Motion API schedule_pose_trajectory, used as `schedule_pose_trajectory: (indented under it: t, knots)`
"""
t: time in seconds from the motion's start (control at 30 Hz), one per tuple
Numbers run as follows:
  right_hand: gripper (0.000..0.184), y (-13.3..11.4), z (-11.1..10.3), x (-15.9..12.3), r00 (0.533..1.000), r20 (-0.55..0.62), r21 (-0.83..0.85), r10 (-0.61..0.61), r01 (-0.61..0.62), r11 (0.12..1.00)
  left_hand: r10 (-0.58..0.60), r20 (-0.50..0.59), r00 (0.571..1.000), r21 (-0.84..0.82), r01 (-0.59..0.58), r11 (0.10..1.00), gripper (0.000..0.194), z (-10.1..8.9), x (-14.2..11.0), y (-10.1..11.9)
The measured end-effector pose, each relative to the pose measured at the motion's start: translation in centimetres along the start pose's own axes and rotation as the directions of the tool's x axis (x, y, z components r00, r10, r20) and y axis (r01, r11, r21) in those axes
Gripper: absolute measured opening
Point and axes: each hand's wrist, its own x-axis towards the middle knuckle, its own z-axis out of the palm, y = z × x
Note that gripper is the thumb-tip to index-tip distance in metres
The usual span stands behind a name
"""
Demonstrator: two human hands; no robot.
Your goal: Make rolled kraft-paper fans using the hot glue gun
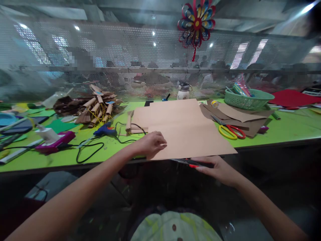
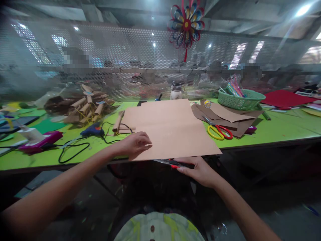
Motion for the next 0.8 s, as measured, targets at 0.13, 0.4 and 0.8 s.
schedule_pose_trajectory:
  t: [0.13,0.4,0.8]
  knots:
    - [0.038,0.3,0.2,0.0,1.000,-0.008,0.023,0.011,-0.011,1.000,0.009,0.099,0.995,-0.130,0.004,0.991,0.023,-1.5,-1.7,-1.7]
    - [0.036,-0.9,1.0,0.9,0.999,-0.005,-0.014,-0.040,0.040,0.999,0.064,0.182,0.981,-0.212,-0.024,0.977,0.021,-1.8,-1.7,-2.9]
    - [0.034,-2.3,3.2,1.0,0.997,-0.014,0.035,-0.076,0.076,0.996,0.086,0.197,0.977,-0.194,-0.047,0.980,0.017,-1.6,-1.5,-2.8]
